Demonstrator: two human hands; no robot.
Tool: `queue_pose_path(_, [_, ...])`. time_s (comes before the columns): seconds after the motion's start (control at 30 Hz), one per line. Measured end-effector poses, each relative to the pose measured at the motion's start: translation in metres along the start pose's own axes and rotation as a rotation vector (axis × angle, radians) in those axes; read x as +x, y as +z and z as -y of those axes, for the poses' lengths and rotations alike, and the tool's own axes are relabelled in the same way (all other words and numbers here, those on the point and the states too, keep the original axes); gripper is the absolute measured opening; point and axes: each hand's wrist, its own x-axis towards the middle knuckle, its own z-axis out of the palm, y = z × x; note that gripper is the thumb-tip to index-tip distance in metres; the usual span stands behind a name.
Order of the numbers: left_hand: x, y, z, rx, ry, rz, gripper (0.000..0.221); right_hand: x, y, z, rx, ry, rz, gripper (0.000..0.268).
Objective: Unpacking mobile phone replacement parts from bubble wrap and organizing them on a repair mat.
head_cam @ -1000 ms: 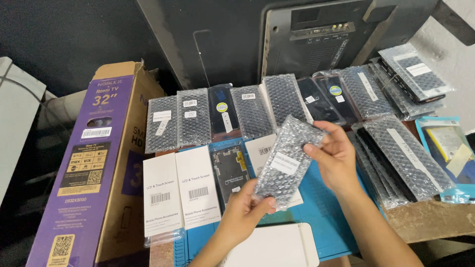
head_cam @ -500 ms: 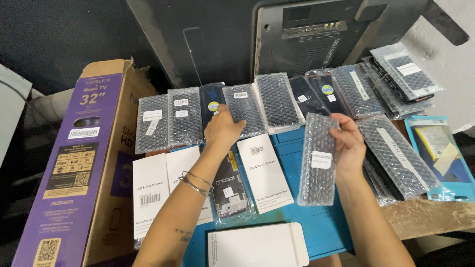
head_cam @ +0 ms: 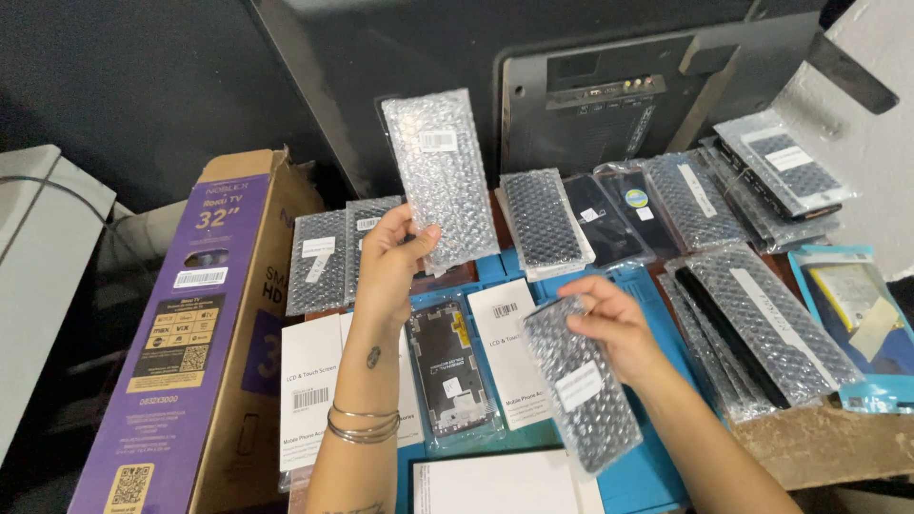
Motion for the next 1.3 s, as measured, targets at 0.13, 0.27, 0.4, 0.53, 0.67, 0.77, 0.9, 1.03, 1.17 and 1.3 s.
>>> queue_pose_path(0.13, [-0.029,0.023,-0.039,-0.048,0.086,0.108,0.024,-0.007,-0.012,-0.047,-0.111,0.030,0.162,0.037])
queue_pose_path(0.27, [-0.050,0.034,-0.050,-0.043,0.158,0.186,0.023,-0.009,-0.005,-0.055,-0.176,0.039,0.258,0.034])
queue_pose_path(0.4, [-0.066,0.033,-0.063,-0.046,0.219,0.216,0.024,-0.010,0.008,-0.038,-0.192,0.037,0.259,0.031])
queue_pose_path(0.53, [-0.072,0.029,-0.072,-0.056,0.256,0.217,0.024,-0.006,-0.006,-0.056,-0.214,0.035,0.252,0.030])
queue_pose_path(0.67, [-0.076,0.027,-0.078,-0.063,0.281,0.220,0.024,-0.005,-0.011,-0.061,-0.225,0.044,0.247,0.030])
queue_pose_path(0.77, [-0.078,0.026,-0.079,-0.069,0.288,0.219,0.024,-0.006,-0.010,-0.060,-0.218,0.060,0.239,0.030])
queue_pose_path(0.9, [-0.077,0.026,-0.077,-0.066,0.298,0.225,0.025,-0.007,-0.008,-0.058,-0.215,0.068,0.241,0.029])
queue_pose_path(1.03, [-0.077,0.026,-0.078,-0.058,0.300,0.225,0.026,-0.008,-0.003,-0.052,-0.211,0.072,0.236,0.029])
queue_pose_path(1.17, [-0.076,0.026,-0.076,-0.072,0.298,0.228,0.026,-0.009,0.010,-0.038,-0.219,0.065,0.242,0.029])
queue_pose_path(1.3, [-0.069,0.023,-0.066,-0.078,0.290,0.218,0.026,-0.006,-0.015,-0.063,-0.232,0.076,0.247,0.028])
